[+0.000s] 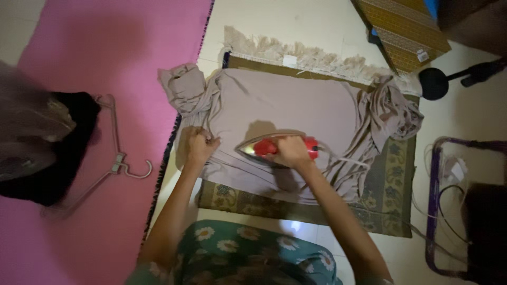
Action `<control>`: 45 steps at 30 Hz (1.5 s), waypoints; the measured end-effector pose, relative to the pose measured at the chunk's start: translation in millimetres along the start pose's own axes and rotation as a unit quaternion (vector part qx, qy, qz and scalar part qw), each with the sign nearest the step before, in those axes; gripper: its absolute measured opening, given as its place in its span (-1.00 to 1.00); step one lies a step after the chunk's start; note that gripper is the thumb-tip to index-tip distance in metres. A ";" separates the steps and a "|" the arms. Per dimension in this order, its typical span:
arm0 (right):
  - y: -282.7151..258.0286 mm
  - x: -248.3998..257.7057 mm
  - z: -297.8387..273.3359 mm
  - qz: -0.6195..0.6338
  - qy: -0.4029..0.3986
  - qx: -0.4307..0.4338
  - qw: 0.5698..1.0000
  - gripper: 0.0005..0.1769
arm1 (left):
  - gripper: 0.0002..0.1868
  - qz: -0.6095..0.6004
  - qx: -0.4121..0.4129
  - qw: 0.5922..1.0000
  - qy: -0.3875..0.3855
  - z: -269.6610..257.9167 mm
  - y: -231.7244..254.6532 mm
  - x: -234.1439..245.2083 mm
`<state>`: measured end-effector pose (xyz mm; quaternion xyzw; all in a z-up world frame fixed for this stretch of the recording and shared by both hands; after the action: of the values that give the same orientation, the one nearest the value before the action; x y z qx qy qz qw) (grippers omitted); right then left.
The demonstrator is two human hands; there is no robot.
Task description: The person irons a light-colored long-sleeved shirt laid out on a patterned mat on the floor. They use a red electric iron to smooth the fabric, repeatedly adjusting the shirt's position and folding it after ironing.
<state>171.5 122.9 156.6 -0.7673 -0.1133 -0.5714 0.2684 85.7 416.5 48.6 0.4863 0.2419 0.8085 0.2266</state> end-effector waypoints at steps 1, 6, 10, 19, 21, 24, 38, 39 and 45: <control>11.7 8.5 -8.5 0.009 0.048 0.031 0.998 -0.33 | -0.67 0.000 -0.025 0.999 0.022 1.1 6.2 3.2; 93.1 -0.8 -24.2 -0.094 -0.087 -0.089 0.988 -0.29 | -0.81 0.002 0.083 0.995 -0.048 4.4 6.5 11.4; 145.1 18.4 -40.8 -0.072 -0.013 -0.067 0.995 -0.33 | -0.86 -0.083 0.026 0.996 0.007 8.1 18.6 20.7; 126.8 25.9 -43.6 -0.010 0.063 -0.011 0.998 -0.31 | -0.87 -0.110 0.151 0.982 -0.018 -1.0 2.6 4.7; 108.1 19.4 -37.4 -0.039 0.024 -0.036 0.998 -0.28 | -0.90 -0.147 0.103 0.984 0.016 -5.1 2.2 5.9; 77.3 7.2 -23.7 -0.086 -0.041 -0.075 0.993 -0.26 | -0.90 -0.182 0.068 0.980 0.042 -7.3 -5.0 1.5; -54.7 -13.1 46.0 0.013 0.007 -0.079 0.997 -0.48 | -0.89 -0.153 0.160 0.975 0.010 -14.7 -32.9 -8.8; -56.8 -13.0 53.0 0.006 0.013 -0.084 0.996 -0.46 | -0.88 -0.140 0.148 0.979 0.014 -13.8 -31.3 -7.4; -63.4 2.3 75.7 0.039 0.061 -0.114 0.991 -0.55 | -0.91 -0.161 0.201 0.966 0.003 -17.7 -38.5 -12.6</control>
<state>203.5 216.1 161.2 -0.7602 -0.0006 -0.6157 0.2076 80.2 435.9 9.3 0.4741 0.4754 0.6975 0.2503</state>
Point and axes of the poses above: each hand's wrist, its own z-axis towards the middle knuckle, its own x-axis out of the back of the hand, y = z × x, the point moved 6 cm from there along z, towards the middle knuckle, and after that the axes turned 14 degrees about -x, right-handed, at the moved point
